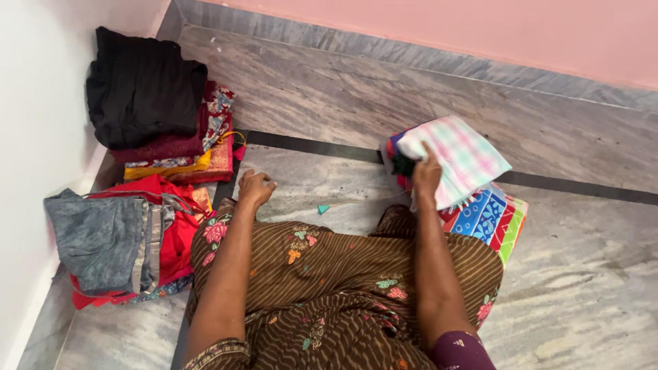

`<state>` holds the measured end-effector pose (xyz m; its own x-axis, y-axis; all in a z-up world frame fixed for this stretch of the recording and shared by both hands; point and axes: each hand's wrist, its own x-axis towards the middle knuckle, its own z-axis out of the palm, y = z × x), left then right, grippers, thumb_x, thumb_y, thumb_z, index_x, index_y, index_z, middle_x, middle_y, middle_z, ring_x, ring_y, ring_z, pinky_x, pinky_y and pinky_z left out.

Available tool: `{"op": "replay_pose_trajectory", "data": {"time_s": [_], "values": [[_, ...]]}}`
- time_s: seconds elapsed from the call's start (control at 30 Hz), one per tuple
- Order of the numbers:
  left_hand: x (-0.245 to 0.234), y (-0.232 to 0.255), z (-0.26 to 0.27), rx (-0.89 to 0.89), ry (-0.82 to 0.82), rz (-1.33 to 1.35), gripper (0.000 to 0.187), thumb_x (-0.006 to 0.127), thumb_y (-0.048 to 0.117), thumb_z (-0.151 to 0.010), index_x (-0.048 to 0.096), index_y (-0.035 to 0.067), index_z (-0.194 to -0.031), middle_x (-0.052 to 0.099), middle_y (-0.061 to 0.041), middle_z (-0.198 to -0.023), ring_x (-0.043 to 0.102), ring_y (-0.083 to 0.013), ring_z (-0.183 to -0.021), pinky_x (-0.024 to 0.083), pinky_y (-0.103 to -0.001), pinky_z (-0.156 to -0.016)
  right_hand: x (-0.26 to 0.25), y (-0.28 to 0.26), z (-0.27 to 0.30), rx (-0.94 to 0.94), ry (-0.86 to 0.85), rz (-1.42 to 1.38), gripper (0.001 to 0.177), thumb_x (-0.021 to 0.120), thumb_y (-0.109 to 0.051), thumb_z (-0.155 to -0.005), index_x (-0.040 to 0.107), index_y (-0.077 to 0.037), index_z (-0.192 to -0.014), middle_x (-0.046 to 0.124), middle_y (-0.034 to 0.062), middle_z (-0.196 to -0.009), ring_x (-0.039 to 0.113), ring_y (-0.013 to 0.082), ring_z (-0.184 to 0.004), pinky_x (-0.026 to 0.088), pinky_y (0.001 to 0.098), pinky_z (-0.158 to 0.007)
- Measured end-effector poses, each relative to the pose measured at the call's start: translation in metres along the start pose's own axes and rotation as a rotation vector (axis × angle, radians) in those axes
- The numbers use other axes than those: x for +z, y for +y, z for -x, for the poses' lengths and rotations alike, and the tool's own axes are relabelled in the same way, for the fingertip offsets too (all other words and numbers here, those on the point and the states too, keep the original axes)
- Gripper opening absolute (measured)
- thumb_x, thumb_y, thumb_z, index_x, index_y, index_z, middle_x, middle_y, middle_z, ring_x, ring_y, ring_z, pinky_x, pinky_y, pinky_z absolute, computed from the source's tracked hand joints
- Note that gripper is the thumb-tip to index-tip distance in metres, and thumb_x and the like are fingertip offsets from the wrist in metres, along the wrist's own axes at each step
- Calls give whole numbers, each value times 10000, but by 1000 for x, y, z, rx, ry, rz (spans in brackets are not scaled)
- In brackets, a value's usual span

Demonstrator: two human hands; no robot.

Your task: The person sits on the floor and folds various garments one by one, including shirts, pants, and patterned fabrics. They smooth each item, fold it neatly, and place it into a growing stack beside them.

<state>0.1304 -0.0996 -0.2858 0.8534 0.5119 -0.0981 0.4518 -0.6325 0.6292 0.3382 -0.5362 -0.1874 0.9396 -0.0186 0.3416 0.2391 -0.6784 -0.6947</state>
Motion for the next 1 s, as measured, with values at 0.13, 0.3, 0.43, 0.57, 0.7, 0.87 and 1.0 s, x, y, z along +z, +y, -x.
{"op": "replay_pose_trajectory", "data": {"time_s": [0.13,0.3,0.43,0.57,0.7,0.87,1.0], "values": [[1,-2,2,154,-13,82,351,764,382,-845,775,117,-1074,696,-202,-1292,575,-359,-1327,446,-438,-1156,-67,-30,-32,55,225,-402,428,541,-44,-957,659,-68,-1367,709,199,-1155,683,341,-1049,518,417,-998],[4,22,6,15,-240,311,558,789,441,-817,692,116,-1261,676,-164,-1347,630,-311,-1275,511,-418,-1061,-136,-94,-11,-130,103,-1056,294,610,-20,-1001,631,29,-1290,682,152,-1161,666,237,-1057,527,354,-988],[-4,52,13,-3,-220,713,855,816,477,-827,460,103,-1508,530,-183,-1466,512,-297,-1364,458,-433,-1092,-157,-138,11,-9,-156,-1306,481,574,-11,-890,568,50,-1368,687,145,-1229,686,254,-1110,548,369,-1034],[-43,67,24,-90,-385,1118,994,737,566,-774,282,215,-1584,433,-137,-1540,464,-277,-1392,432,-470,-1036,-130,-147,21,399,-473,-1763,495,572,-80,-845,561,66,-1318,688,190,-1247,700,305,-1134,569,422,-1056],[-57,81,43,109,-788,1535,1025,691,716,-718,348,208,-1540,527,-172,-1475,555,-295,-1342,509,-478,-1059,-59,-112,25,568,-480,-1719,298,582,-95,-984,606,60,-1237,705,193,-1101,721,303,-979,607,427,-957],[-34,85,51,-185,-1025,1605,1143,584,858,-754,460,13,-1514,622,-167,-1422,622,-249,-1254,533,-417,-1020,22,-49,31,845,-604,-1349,260,622,-184,-943,686,-14,-1129,744,142,-886,711,278,-686,607,413,-648],[-24,81,54,-250,-953,1230,1002,680,684,-801,467,27,-1527,627,-160,-1425,636,-254,-1238,541,-409,-1012,39,-43,46,762,-747,-1407,247,633,-151,-1006,658,18,-1184,744,147,-959,730,269,-750,620,401,-689]]}}
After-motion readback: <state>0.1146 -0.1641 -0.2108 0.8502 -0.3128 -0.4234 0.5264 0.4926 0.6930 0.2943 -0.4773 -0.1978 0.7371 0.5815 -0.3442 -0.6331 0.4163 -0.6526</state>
